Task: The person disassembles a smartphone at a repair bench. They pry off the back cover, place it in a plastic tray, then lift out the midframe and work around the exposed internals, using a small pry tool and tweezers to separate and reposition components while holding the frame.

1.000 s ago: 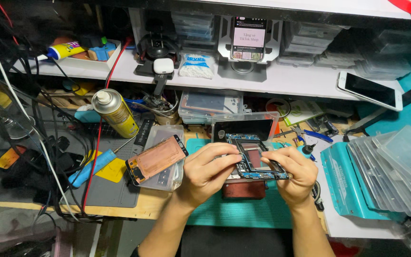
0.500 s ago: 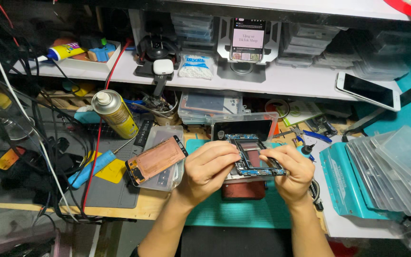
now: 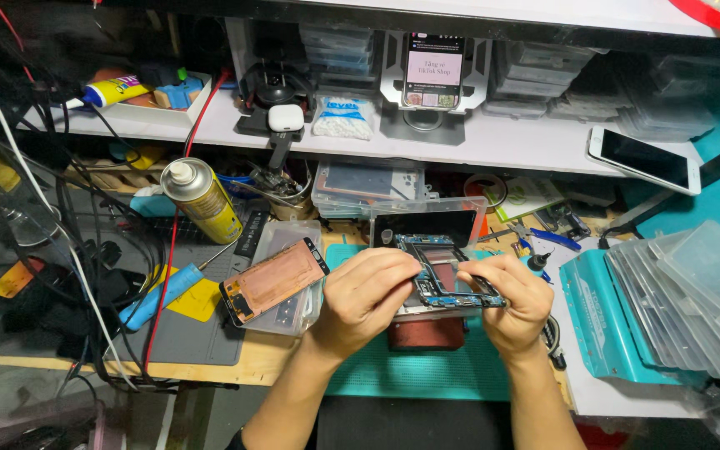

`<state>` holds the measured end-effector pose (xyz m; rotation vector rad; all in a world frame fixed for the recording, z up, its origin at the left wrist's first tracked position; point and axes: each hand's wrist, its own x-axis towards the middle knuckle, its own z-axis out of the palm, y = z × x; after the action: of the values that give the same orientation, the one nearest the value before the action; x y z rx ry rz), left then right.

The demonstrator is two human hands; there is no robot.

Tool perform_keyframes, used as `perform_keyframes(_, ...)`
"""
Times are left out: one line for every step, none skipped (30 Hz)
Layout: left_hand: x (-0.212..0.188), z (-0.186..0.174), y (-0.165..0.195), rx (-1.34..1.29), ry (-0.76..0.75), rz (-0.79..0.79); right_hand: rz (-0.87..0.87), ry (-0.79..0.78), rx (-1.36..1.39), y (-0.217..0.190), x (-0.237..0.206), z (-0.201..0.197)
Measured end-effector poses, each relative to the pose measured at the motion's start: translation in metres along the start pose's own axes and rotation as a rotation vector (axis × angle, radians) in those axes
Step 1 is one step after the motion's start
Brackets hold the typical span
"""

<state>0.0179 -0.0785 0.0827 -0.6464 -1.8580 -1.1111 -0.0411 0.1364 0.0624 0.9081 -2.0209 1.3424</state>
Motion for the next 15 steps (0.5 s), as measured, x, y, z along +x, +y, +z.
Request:
perform_keyframes(0.0002, -0.0005, 0.0004, -0.005, -0.003, -0.006, -0.012, -0.004, -0.007, -0.0006, 0.0007, -0.0005)
perform_keyframes(0.0005, -0.0008, 0.0007, -0.01, -0.007, -0.013, -0.023, -0.008, -0.014, -0.0012, 0.0012, -0.0011)
perform_keyframes(0.0007, -0.0007, 0.0008, -0.015, -0.011, -0.02, -0.034, -0.013, -0.022, -0.0018, 0.0014, -0.0015)
perform_keyframes(0.0008, -0.0005, 0.0008, -0.013, -0.008, -0.017, -0.039, -0.012, -0.025, -0.0023, 0.0017, -0.0015)
perform_keyframes(0.0008, -0.0002, 0.0008, -0.011, -0.004, -0.014, -0.044, -0.011, -0.028, -0.0024, 0.0021, -0.0019)
perform_keyframes(0.0006, -0.0001, 0.0008, -0.009, 0.001, -0.011, -0.05, -0.012, -0.032, -0.0025, 0.0022, -0.0023)
perform_keyframes(0.0003, -0.0001, 0.0009, -0.004, 0.002, -0.001, -0.048, -0.004, -0.037, -0.0027, 0.002, -0.002)
perform_keyframes(0.0002, -0.0005, 0.001, 0.001, 0.002, 0.009, -0.047, 0.004, -0.042, -0.003, 0.0015, -0.0014)
perform_keyframes(0.0002, -0.0011, 0.0011, 0.007, 0.003, 0.019, -0.046, 0.012, -0.047, -0.0032, 0.0014, -0.0007)
perform_keyframes(0.0005, -0.0019, 0.0015, 0.004, -0.001, 0.014, -0.049, 0.009, -0.046, -0.0032, 0.0015, -0.0007)
perform_keyframes(0.0009, -0.0027, 0.002, 0.0, -0.006, 0.01, -0.053, 0.006, -0.046, -0.0031, 0.0019, -0.0009)
perform_keyframes(0.0012, -0.0034, 0.0027, -0.004, -0.011, 0.006, -0.057, 0.004, -0.046, -0.0032, 0.0023, -0.0012)
perform_keyframes(0.0014, -0.0039, 0.0036, -0.018, -0.016, -0.007, -0.06, 0.002, -0.054, -0.0034, 0.0023, -0.0014)
perform_keyframes(0.0014, -0.0041, 0.0044, -0.033, -0.021, -0.019, -0.063, 0.001, -0.062, -0.0037, 0.0024, -0.0016)
perform_keyframes(0.0014, -0.004, 0.0049, -0.046, -0.026, -0.031, -0.065, -0.001, -0.069, -0.004, 0.0025, -0.0016)
